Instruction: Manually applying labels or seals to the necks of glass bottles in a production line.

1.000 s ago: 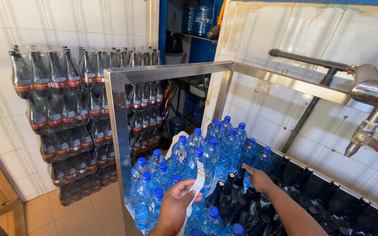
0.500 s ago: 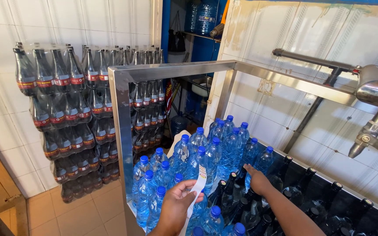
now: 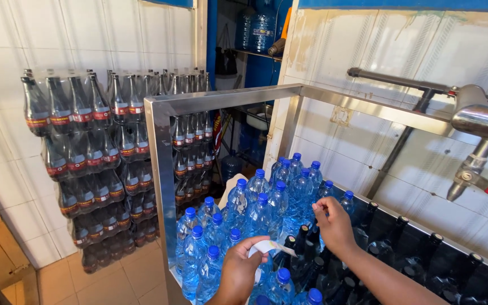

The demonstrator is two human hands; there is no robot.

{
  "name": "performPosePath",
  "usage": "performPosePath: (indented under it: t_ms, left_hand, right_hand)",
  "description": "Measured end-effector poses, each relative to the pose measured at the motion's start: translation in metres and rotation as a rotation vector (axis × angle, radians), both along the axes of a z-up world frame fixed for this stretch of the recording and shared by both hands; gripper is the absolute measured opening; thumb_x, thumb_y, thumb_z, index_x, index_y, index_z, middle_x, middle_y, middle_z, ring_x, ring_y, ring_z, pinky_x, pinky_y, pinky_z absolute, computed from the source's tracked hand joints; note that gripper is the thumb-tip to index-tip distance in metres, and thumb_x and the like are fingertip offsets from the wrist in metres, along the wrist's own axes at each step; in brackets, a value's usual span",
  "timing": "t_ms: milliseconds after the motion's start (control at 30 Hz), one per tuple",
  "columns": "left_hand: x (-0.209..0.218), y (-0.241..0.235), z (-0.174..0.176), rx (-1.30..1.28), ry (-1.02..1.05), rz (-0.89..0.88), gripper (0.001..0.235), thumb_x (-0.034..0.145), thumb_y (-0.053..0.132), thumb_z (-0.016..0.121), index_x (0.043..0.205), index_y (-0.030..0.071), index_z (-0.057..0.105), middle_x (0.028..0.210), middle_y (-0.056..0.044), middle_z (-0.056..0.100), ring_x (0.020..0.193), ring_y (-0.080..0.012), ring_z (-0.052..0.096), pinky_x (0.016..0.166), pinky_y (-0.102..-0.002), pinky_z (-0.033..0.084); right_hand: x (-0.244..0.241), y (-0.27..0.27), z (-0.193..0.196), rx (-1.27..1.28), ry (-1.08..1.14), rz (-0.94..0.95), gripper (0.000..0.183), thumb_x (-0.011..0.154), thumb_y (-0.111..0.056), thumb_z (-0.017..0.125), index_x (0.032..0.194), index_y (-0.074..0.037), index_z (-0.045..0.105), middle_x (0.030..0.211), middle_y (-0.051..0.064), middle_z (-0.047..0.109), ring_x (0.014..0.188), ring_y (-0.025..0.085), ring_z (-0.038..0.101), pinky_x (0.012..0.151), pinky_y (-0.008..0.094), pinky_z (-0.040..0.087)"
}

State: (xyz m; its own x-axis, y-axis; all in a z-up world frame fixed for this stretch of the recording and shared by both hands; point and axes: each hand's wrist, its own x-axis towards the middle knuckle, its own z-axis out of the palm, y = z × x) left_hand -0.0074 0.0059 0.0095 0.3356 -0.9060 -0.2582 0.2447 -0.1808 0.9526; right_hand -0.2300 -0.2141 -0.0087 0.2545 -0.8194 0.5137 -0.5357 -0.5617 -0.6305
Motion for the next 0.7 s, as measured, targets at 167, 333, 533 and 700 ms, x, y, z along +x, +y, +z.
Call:
performPosePath:
  t_ms: [167,333,533,700]
  left_hand:
    - [-0.018,-0.010,-0.015,-0.086,-0.008,-0.018,0.043,0.104,0.012,0.065,0.138,0.019,0.092,0.090,-0.007,0.084,0.063,-0.0131,0.057,0.061,-0.029,0.039]
    - [-0.033,-0.010,-0.012,-0.264,0.141,-0.115,0.047,0.095,0.006,0.079,0.142,0.006,0.084,0.147,-0.014,0.085,0.130,-0.0234,0.082,0.110,-0.038,0.067]
    - [-0.045,0.006,0.015,-0.234,0.062,-0.098,0.037,0.084,0.003,0.092,0.121,0.005,0.088,0.117,-0.014,0.092,0.109,-0.0277,0.086,0.099,-0.041,0.072]
    - [-0.041,-0.004,-0.011,-0.453,-0.367,-0.106,0.021,0.094,0.021,0.082,0.108,0.017,0.098,0.093,0.000,0.079,0.083,-0.0171,0.071,0.076,-0.034,0.055]
  right_hand:
    - [0.024,0.127,0.057,0.059,-0.030,0.173,0.028,0.092,-0.041,0.083,0.101,-0.015,0.081,0.087,0.000,0.074,0.078,0.012,0.076,0.071,0.029,0.064]
    - [0.018,0.148,0.055,0.193,-0.075,0.268,0.039,0.089,-0.035,0.087,0.121,-0.014,0.091,0.109,0.004,0.086,0.095,0.023,0.082,0.087,0.039,0.078]
    - [-0.001,0.148,0.043,0.084,-0.163,0.339,0.033,0.092,-0.033,0.083,0.118,-0.015,0.093,0.115,0.007,0.090,0.108,0.023,0.085,0.097,0.040,0.074]
    - [-0.013,0.144,0.038,0.314,-0.272,0.477,0.044,0.098,-0.039,0.074,0.123,-0.006,0.091,0.120,0.013,0.086,0.111,0.029,0.082,0.099,0.046,0.067]
